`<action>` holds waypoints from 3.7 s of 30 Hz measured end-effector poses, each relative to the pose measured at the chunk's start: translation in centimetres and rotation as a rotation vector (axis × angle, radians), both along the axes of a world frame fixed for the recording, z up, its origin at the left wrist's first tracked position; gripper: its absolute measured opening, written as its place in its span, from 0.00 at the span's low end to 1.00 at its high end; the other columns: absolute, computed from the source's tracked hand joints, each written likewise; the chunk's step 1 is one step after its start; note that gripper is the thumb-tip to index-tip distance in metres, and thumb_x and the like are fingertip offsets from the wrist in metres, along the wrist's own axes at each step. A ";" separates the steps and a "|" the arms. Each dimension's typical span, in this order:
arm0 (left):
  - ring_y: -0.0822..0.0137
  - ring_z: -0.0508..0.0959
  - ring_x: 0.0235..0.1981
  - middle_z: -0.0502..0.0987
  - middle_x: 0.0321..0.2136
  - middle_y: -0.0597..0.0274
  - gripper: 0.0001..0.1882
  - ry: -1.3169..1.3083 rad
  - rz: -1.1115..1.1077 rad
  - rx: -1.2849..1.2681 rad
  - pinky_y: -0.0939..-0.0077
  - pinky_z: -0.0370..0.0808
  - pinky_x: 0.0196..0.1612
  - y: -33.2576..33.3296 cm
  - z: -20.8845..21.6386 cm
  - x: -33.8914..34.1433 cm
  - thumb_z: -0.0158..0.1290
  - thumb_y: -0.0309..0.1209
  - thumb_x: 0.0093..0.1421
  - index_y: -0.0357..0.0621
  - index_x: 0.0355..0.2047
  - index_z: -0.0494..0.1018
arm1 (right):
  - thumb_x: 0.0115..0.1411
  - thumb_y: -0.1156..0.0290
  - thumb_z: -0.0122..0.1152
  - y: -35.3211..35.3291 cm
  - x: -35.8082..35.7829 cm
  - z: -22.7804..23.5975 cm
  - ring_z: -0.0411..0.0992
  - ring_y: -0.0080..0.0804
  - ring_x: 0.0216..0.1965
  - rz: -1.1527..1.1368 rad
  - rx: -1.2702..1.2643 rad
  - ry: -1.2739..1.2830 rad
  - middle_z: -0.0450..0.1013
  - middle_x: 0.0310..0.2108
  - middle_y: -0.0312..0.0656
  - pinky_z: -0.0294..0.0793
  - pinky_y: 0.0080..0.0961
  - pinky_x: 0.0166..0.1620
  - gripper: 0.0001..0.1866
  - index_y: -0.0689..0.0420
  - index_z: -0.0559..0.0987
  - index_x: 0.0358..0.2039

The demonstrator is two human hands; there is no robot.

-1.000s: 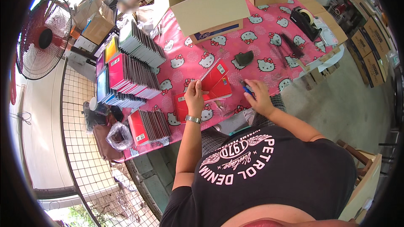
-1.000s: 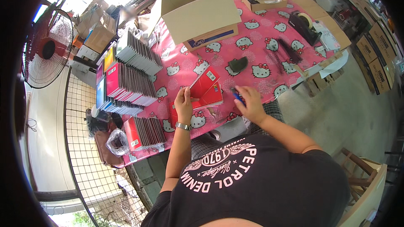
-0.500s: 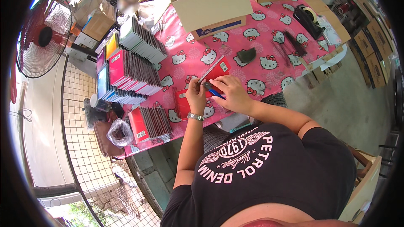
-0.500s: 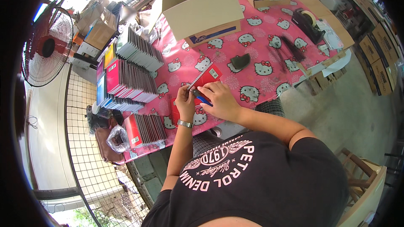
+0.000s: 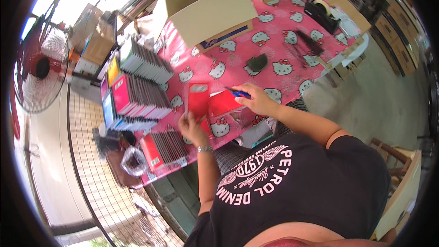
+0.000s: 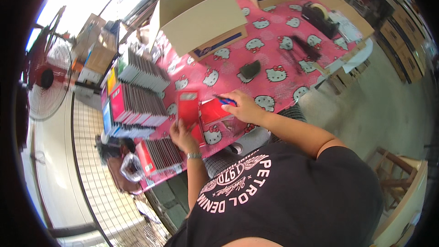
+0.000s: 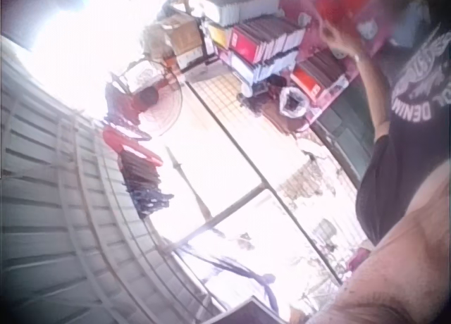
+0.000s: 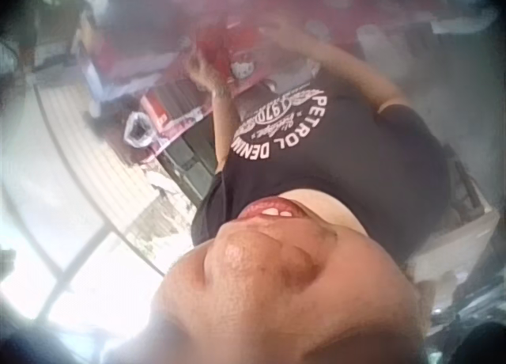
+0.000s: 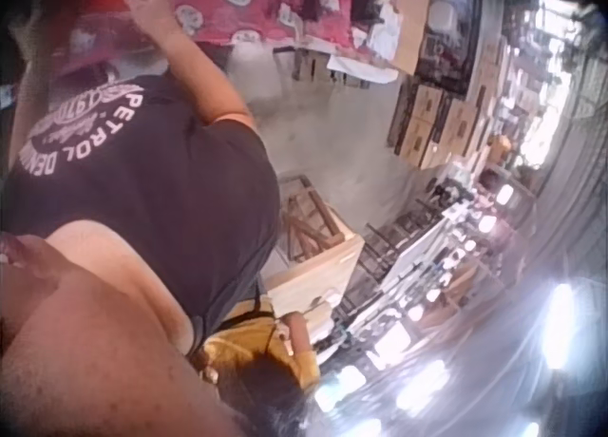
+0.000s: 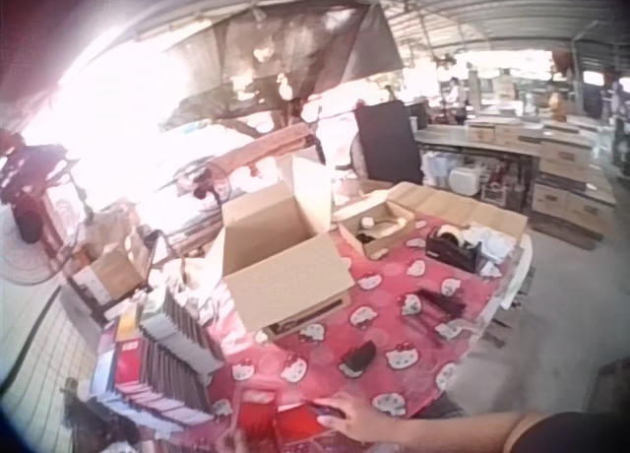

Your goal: The person packs small red items into stacks and boxes, using blue pliers to secure or trim components on each item before placing them into a larger cardboard box.

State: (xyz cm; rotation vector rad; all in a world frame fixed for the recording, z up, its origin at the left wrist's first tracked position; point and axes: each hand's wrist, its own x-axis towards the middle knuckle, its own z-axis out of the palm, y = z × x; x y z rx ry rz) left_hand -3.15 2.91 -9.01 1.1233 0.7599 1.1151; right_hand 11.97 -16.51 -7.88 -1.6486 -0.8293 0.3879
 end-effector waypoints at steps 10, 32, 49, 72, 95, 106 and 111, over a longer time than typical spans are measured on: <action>0.43 0.75 0.46 0.75 0.45 0.40 0.20 1.371 0.187 0.714 0.56 0.73 0.49 3.3 -3.8 -7.7 0.58 0.30 0.54 0.31 0.45 0.71 | 0.52 0.57 0.67 -8.4 10.7 -5.4 0.70 0.51 0.48 -0.299 -0.500 -0.449 0.73 0.43 0.49 0.70 0.45 0.51 0.24 0.56 0.78 0.47; 0.55 0.81 0.33 0.80 0.33 0.59 0.11 0.885 -0.948 1.379 0.62 0.79 0.35 -2.2 6.4 4.6 0.55 0.29 0.57 0.46 0.41 0.77 | 0.66 0.65 0.57 -4.5 8.2 -0.2 0.74 0.27 0.35 0.092 -0.066 0.150 0.74 0.37 0.38 0.75 0.28 0.39 0.16 0.54 0.79 0.52; 0.54 0.76 0.43 0.78 0.39 0.55 0.12 0.873 -0.574 1.451 0.57 0.66 0.52 -2.0 4.1 6.0 0.53 0.31 0.61 0.42 0.44 0.72 | 0.60 0.74 0.63 -0.1 2.8 2.3 0.74 0.31 0.36 0.090 -0.034 -0.300 0.71 0.39 0.39 0.75 0.25 0.38 0.13 0.51 0.83 0.46; 0.53 0.76 0.44 0.78 0.37 0.56 0.14 0.836 -0.718 1.324 0.54 0.65 0.56 -3.1 4.7 6.0 0.58 0.34 0.58 0.41 0.42 0.71 | 0.60 0.72 0.59 -0.3 5.2 6.1 0.73 0.52 0.48 0.435 -0.251 -0.377 0.73 0.47 0.54 0.72 0.43 0.51 0.24 0.56 0.68 0.57; 0.55 0.73 0.50 0.77 0.39 0.59 0.12 0.807 -0.718 1.345 0.45 0.52 0.65 -1.9 2.6 4.1 0.54 0.35 0.62 0.45 0.43 0.69 | 0.59 0.45 0.59 2.1 12.4 -7.3 0.42 0.73 0.69 -0.119 -0.895 -0.528 0.49 0.70 0.55 0.51 0.63 0.66 0.41 0.47 0.59 0.68; 0.48 0.61 0.63 0.71 0.50 0.61 0.18 1.137 -0.384 1.191 0.28 0.46 0.63 -3.8 3.0 2.6 0.61 0.40 0.56 0.52 0.45 0.73 | 0.62 0.57 0.61 1.4 9.0 3.0 0.59 0.36 0.66 0.727 -0.153 0.385 0.64 0.63 0.47 0.56 0.34 0.66 0.34 0.53 0.65 0.66; 0.51 0.68 0.54 0.74 0.45 0.62 0.17 0.881 -0.510 1.213 0.42 0.58 0.57 -3.1 1.9 3.7 0.63 0.41 0.53 0.50 0.41 0.76 | 0.62 0.64 0.60 0.9 8.4 4.1 0.62 0.30 0.62 0.919 -0.093 0.479 0.69 0.59 0.43 0.56 0.30 0.66 0.29 0.62 0.70 0.62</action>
